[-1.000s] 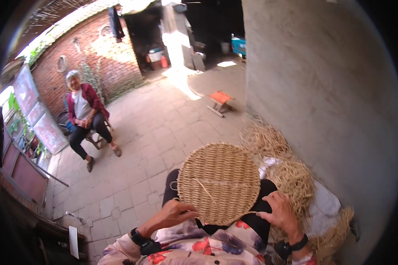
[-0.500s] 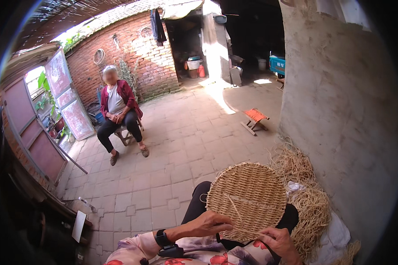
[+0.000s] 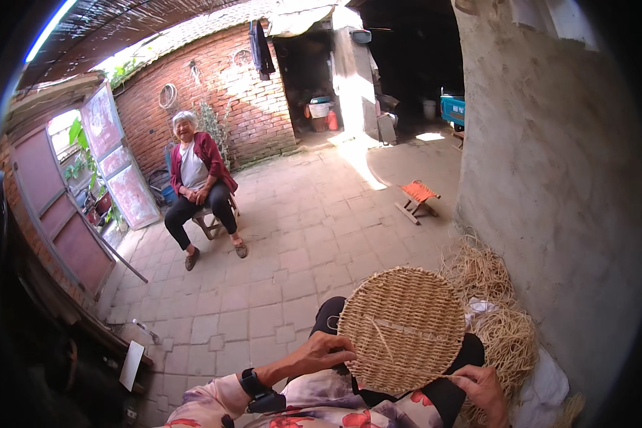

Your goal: The recorder is weaving a circular basket or tray using light-colored natural fibers.

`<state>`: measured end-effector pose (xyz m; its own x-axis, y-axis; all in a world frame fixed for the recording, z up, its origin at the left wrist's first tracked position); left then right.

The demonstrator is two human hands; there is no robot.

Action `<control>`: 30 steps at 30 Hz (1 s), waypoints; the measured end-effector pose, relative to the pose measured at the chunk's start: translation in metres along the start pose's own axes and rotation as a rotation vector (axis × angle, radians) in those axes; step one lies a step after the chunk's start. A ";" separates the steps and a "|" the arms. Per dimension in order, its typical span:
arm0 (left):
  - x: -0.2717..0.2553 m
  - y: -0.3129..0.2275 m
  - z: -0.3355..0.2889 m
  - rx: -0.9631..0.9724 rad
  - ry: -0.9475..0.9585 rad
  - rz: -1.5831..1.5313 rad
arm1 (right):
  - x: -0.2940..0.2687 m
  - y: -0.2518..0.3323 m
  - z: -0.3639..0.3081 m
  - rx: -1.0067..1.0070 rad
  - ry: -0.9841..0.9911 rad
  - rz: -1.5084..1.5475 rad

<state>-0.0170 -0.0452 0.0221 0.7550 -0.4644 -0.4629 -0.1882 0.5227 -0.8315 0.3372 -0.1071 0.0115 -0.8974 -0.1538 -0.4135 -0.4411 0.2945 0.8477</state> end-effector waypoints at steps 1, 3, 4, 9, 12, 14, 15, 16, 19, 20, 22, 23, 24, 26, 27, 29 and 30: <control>-0.002 -0.002 0.004 0.037 -0.056 0.049 | -0.002 -0.010 -0.002 0.073 -0.010 0.006; -0.007 -0.006 0.009 0.045 -0.181 0.060 | -0.003 0.004 0.008 -0.080 -0.032 -0.031; -0.013 -0.006 0.011 0.011 -0.254 0.025 | -0.003 0.012 0.012 -0.063 -0.010 -0.006; -0.021 -0.015 0.031 0.072 -0.278 0.001 | -0.011 0.017 0.020 -0.130 0.011 0.095; -0.015 -0.011 0.042 0.087 -0.232 0.064 | -0.018 0.008 0.015 -0.136 -0.024 0.113; -0.007 -0.015 0.046 0.045 -0.223 0.020 | -0.022 0.004 0.010 -0.114 -0.043 0.128; -0.005 -0.015 0.046 0.065 -0.217 0.085 | -0.022 0.012 0.006 -0.153 -0.170 -0.095; -0.001 -0.016 0.046 0.086 -0.211 0.151 | -0.019 0.021 0.004 -0.188 -0.295 -0.320; 0.030 -0.027 0.046 0.041 -0.082 0.137 | 0.014 0.053 -0.005 -0.507 -0.486 -0.410; 0.042 -0.025 0.045 0.011 -0.011 0.130 | 0.031 0.053 -0.004 -0.516 -0.421 -0.325; 0.061 -0.031 0.052 0.054 0.110 0.128 | 0.065 0.056 -0.002 -0.461 -0.073 -0.088; 0.069 -0.030 0.056 0.106 0.138 0.132 | 0.075 0.059 -0.005 -0.312 0.113 0.099; 0.076 -0.027 0.058 0.154 0.168 0.137 | 0.078 0.052 -0.002 -0.300 0.098 0.110; 0.080 -0.027 0.062 0.129 0.231 0.136 | 0.088 0.030 0.007 -0.151 0.278 0.381; 0.082 -0.026 0.064 0.097 0.264 0.148 | 0.080 0.036 0.003 -0.178 0.203 0.287; 0.088 -0.028 0.071 0.075 0.292 0.110 | 0.078 0.027 0.006 -0.227 0.140 0.323; 0.092 -0.028 0.075 0.053 0.304 0.076 | 0.075 0.024 0.006 -0.282 0.084 0.347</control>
<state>0.1047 -0.0485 0.0262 0.5159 -0.6110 -0.6004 -0.1977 0.5970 -0.7775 0.2595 -0.1057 -0.0016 -0.9828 -0.1707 -0.0701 -0.0840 0.0756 0.9936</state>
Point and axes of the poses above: each hand's wrist, its own z-axis towards the middle knuckle, its own x-axis out of the palm, y = z × x, the point moved 4 cm from there along z, towards the middle knuckle, and after that the axes turned 15 degrees about x, right-handed, at the moved point
